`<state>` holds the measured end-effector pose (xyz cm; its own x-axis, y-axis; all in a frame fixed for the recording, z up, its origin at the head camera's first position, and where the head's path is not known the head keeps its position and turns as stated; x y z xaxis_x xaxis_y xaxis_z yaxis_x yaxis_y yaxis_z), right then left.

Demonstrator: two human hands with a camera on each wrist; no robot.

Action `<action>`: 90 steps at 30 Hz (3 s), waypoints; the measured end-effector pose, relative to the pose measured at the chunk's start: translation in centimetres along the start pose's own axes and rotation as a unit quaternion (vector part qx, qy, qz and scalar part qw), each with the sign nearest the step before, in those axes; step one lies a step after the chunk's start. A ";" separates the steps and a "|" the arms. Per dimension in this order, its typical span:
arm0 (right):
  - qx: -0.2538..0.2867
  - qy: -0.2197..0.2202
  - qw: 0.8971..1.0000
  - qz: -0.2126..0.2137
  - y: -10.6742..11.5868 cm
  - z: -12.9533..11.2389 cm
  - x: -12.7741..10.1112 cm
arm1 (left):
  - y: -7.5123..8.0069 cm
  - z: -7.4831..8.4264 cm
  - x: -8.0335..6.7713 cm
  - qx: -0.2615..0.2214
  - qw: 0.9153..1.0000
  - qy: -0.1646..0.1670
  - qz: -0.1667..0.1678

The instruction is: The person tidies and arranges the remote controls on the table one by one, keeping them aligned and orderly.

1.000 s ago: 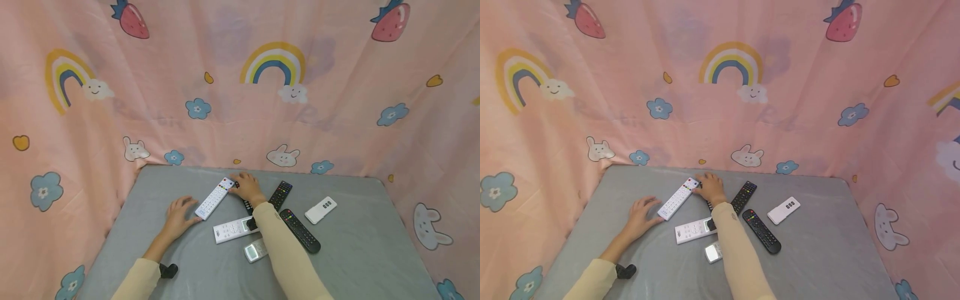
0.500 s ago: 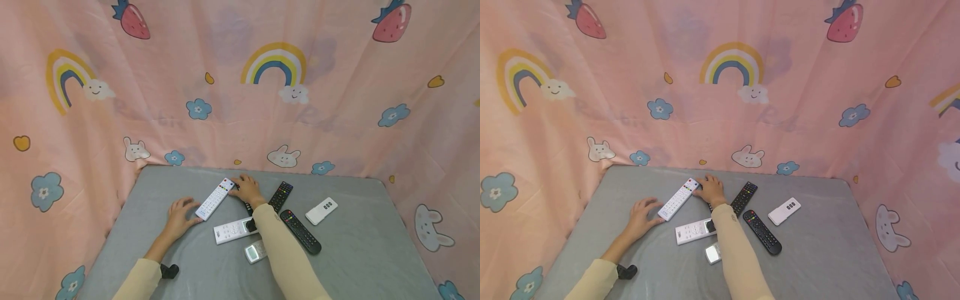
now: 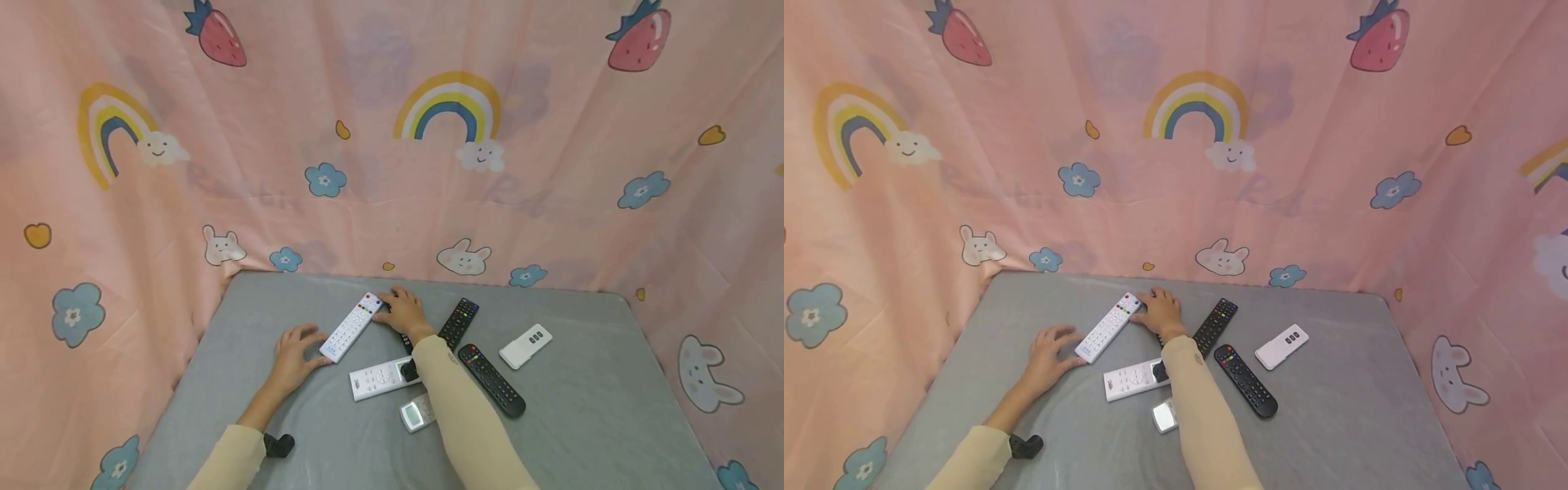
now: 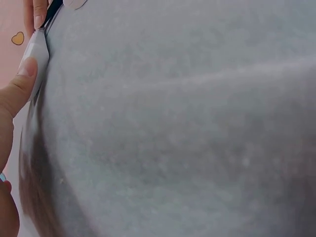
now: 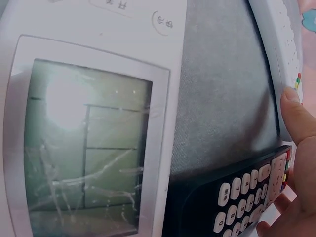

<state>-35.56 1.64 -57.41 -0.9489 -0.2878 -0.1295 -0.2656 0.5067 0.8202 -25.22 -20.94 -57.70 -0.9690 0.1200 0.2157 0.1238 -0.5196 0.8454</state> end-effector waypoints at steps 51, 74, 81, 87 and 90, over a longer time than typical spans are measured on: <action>0.049 0.042 0.992 -0.109 -3.9 -10.0 3.3 | 4.7 -2.3 -4.4 0.005 0.984 0.002 0.179; 0.016 0.029 0.993 -0.115 -4.6 -9.5 3.8 | 3.7 -3.2 -4.3 0.008 0.985 0.032 0.169; -0.009 0.033 0.993 -0.111 -4.7 -9.5 3.6 | 3.2 -3.2 -4.3 0.018 0.986 0.021 0.167; -0.021 0.036 0.994 -0.099 -5.1 -9.3 3.8 | 3.0 -3.3 -4.5 0.009 0.988 0.043 0.145; -0.023 0.036 0.994 -0.099 -5.2 -9.1 3.8 | 2.9 -3.3 -4.5 0.007 0.989 0.046 0.142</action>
<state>-36.21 -9.53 -57.10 -0.8641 -0.4359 -0.2518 -0.4359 0.3976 0.8074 -21.22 -25.82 -57.80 -0.9099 -0.1071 0.4008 0.3964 -0.5092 0.7639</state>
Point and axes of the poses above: each hand's wrist, its own x-axis towards the middle knuckle, its own y-axis out of the back of the hand, z = x × y, the point moved 9 cm from there along x, towards the middle knuckle, and after that the axes turned 5 degrees about x, right-handed, at the moved point
